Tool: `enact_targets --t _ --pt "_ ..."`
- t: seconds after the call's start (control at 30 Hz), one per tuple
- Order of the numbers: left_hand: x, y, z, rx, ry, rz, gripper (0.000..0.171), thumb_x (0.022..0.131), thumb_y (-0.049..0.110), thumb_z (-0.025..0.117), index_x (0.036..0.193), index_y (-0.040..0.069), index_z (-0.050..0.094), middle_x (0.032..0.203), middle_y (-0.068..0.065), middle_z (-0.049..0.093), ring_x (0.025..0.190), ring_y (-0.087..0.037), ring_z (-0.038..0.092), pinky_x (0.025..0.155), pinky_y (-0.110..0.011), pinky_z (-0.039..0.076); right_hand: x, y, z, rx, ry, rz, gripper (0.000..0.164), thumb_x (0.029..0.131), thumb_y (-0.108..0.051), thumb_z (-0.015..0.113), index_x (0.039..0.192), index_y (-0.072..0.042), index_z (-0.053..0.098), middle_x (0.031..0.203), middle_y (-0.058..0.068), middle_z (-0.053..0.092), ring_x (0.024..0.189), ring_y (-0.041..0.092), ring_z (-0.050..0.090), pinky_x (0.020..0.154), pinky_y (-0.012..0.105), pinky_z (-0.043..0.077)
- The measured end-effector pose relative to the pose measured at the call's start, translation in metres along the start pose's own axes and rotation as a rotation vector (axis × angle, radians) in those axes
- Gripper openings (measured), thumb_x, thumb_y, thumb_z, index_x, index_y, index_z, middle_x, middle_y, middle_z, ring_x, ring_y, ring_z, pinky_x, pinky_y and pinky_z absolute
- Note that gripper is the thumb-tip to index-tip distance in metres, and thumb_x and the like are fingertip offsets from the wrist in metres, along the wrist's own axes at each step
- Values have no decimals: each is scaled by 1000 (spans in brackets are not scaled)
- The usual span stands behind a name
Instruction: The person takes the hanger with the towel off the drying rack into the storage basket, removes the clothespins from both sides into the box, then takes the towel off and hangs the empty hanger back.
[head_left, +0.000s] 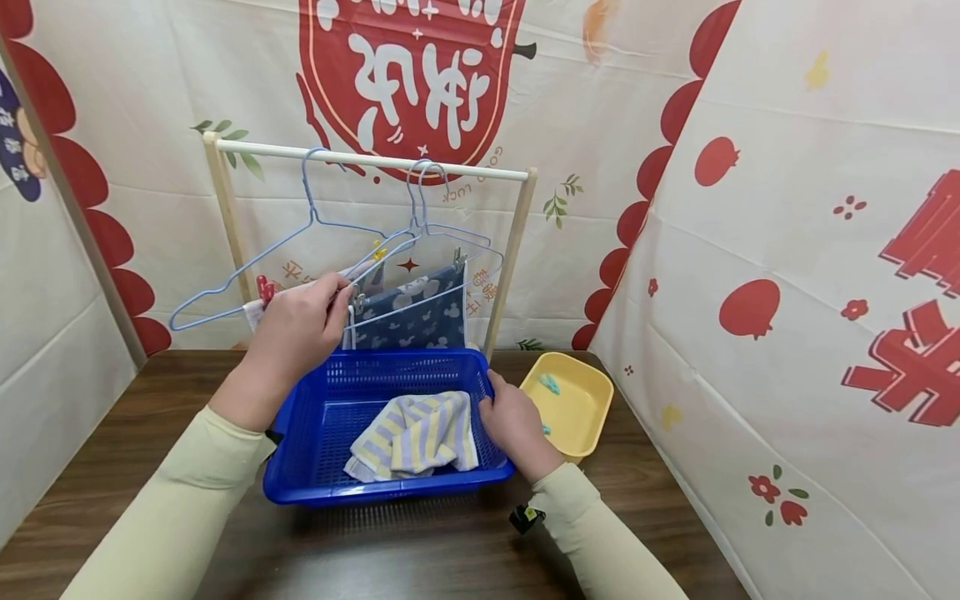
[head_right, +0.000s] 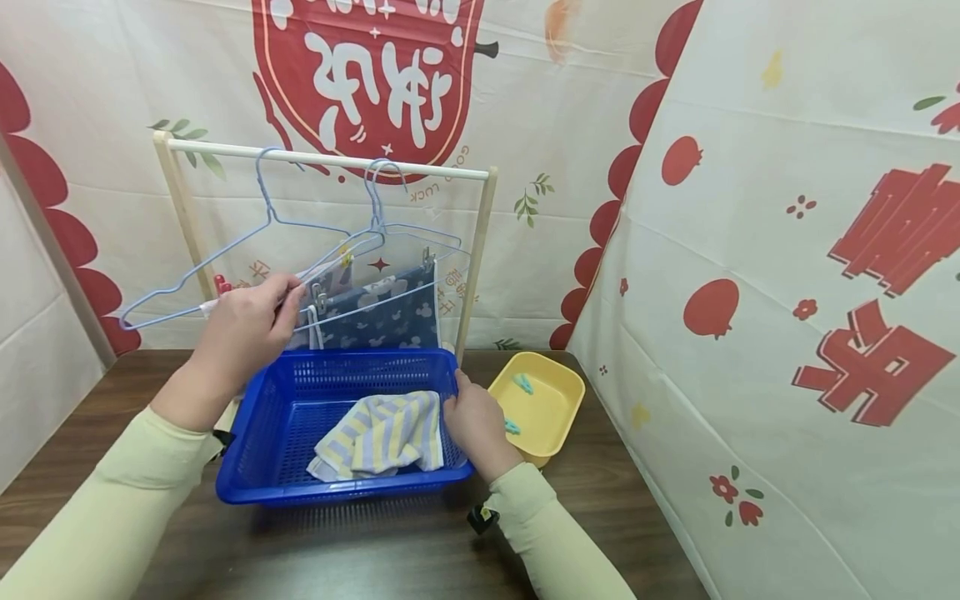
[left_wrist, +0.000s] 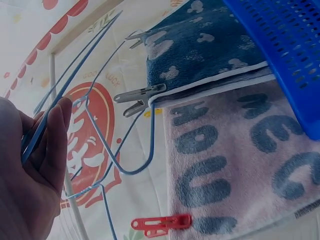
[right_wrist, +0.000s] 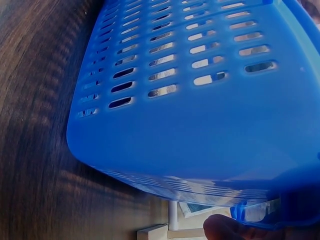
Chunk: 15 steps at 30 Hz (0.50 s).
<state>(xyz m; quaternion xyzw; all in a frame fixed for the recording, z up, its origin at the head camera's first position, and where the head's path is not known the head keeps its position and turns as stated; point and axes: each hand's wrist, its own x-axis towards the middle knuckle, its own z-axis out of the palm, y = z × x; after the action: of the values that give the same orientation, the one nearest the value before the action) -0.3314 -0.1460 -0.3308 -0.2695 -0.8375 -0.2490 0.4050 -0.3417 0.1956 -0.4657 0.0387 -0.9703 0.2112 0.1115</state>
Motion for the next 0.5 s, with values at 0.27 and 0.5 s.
enact_targets --t 0.27,0.5 --pt "22 3 15 -12 15 35 16 113 13 60 105 0 65 69 -8 58 51 -24 53 48 -36 45 -1 0 -1 4 2 2 57 105 -17 67 160 -4 56 107 22 79 69 25 65 64 44 56" --pt "40 6 24 -26 34 44 17 114 13 60 105 -1 66 69 -9 60 51 -25 55 49 -36 45 0 0 0 10 -3 7 57 106 -17 67 160 -4 56 111 22 79 68 24 64 64 44 57"
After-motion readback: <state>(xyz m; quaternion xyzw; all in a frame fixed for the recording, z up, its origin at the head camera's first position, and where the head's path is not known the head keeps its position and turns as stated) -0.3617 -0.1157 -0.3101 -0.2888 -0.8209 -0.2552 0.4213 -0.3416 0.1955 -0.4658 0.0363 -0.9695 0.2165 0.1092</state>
